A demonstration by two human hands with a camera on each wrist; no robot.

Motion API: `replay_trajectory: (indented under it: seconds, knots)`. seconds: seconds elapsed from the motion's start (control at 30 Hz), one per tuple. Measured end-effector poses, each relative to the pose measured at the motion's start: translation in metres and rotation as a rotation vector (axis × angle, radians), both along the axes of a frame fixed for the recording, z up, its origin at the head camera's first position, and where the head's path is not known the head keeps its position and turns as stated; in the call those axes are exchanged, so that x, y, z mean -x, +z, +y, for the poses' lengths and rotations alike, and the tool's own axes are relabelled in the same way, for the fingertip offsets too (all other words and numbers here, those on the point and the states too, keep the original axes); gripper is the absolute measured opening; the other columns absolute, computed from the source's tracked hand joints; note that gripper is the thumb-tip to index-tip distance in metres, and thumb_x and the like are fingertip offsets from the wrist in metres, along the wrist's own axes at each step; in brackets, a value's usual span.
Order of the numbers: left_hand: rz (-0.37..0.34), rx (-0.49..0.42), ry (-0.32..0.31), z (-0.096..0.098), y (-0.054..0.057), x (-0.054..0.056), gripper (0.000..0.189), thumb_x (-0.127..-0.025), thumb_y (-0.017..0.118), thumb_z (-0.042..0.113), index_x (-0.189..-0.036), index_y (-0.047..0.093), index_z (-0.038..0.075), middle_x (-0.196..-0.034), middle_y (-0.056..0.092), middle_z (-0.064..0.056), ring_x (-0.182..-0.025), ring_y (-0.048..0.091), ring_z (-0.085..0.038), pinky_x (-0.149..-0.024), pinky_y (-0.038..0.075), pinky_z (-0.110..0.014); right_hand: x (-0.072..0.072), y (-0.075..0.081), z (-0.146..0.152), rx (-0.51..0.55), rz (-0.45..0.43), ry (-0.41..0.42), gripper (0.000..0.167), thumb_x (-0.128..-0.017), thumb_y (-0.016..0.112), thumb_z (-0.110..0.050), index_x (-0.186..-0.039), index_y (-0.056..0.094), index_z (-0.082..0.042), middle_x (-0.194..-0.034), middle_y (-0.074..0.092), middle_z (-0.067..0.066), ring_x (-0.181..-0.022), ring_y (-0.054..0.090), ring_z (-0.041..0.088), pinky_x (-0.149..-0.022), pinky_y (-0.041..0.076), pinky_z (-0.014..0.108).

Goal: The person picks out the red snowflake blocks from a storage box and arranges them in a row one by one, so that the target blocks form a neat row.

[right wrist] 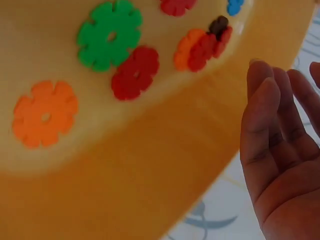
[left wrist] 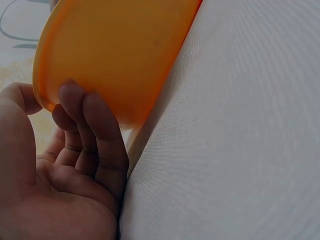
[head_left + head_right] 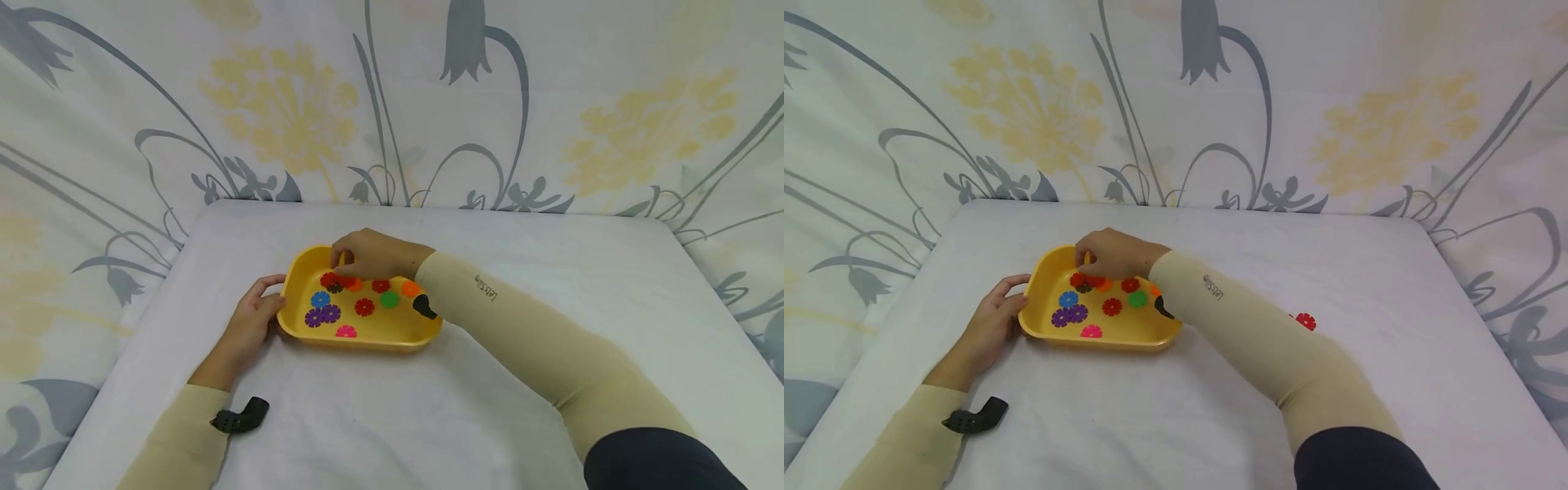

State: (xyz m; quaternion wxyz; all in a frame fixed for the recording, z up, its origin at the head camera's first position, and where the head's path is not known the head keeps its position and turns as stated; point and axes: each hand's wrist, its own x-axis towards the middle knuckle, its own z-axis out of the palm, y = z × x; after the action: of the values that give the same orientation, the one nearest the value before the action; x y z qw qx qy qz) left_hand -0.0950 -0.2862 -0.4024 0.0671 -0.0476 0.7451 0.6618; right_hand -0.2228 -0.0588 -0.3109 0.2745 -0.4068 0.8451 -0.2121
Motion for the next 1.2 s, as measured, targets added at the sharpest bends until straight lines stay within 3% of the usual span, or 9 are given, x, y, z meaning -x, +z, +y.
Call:
replay_trajectory:
  seconds: [0.1,0.33,0.53,0.77,0.97,1.2]
  knots:
    - [-0.002,-0.007,-0.005,0.001,-0.001,0.0,0.039,-0.106,0.042,0.02,-0.143,0.036,0.01,-0.089,0.069,0.008,-0.063,0.059,-0.011,-0.065,0.056,-0.023,0.001,-0.011,-0.007,-0.005,0.027,0.005,0.027,-0.101,0.059,-0.023,-0.124,0.065,-0.01,-0.104,0.071,0.008,-0.087,0.064,0.018,-0.075,0.054,0.021]
    - [-0.022,0.007,-0.002,0.002,0.0,-0.001,0.041,-0.106,0.043,0.021,-0.145,0.034,0.01,-0.09,0.069,0.008,-0.065,0.061,-0.011,-0.065,0.056,-0.023,-0.002,-0.03,-0.019,-0.075,-0.017,-0.032,0.04,-0.101,0.059,-0.026,-0.14,0.056,-0.016,-0.105,0.068,0.004,-0.089,0.061,0.017,-0.08,0.051,0.022]
    - [-0.015,0.027,-0.006,0.002,0.002,-0.002,0.042,-0.106,0.042,0.021,-0.146,0.033,0.009,-0.085,0.069,0.007,-0.065,0.06,-0.011,-0.066,0.056,-0.022,-0.006,-0.04,-0.024,-0.128,0.112,0.004,0.039,-0.101,0.06,-0.028,-0.137,0.058,-0.015,-0.12,0.065,-0.002,-0.1,0.058,0.012,-0.103,0.048,0.025]
    - [-0.011,0.021,-0.005,0.002,0.004,-0.002,0.043,-0.106,0.041,0.019,-0.147,0.032,0.007,-0.09,0.069,0.01,-0.065,0.06,-0.01,-0.065,0.056,-0.023,-0.009,-0.044,-0.024,-0.16,0.176,0.017,0.037,-0.1,0.061,-0.03,-0.134,0.062,-0.015,-0.119,0.068,-0.002,-0.1,0.06,0.012,-0.102,0.048,0.023]
    - [-0.01,-0.004,0.009,0.001,0.002,-0.002,0.041,-0.106,0.041,0.017,-0.145,0.033,0.007,-0.087,0.069,0.01,-0.063,0.06,-0.01,-0.063,0.055,-0.023,-0.011,-0.042,-0.027,-0.175,0.233,0.016,0.031,-0.098,0.063,-0.032,-0.122,0.07,-0.014,-0.112,0.071,-0.002,-0.094,0.061,0.012,-0.093,0.051,0.023]
    - [-0.003,-0.001,0.009,0.002,0.0,-0.002,0.041,-0.107,0.041,0.02,-0.145,0.033,0.008,-0.088,0.069,0.009,-0.064,0.06,-0.01,-0.063,0.055,-0.023,-0.012,-0.042,-0.029,-0.135,0.281,-0.008,0.025,-0.104,0.054,-0.029,-0.095,0.071,-0.013,-0.077,0.061,-0.003,-0.07,0.054,0.012,-0.065,0.043,0.018]
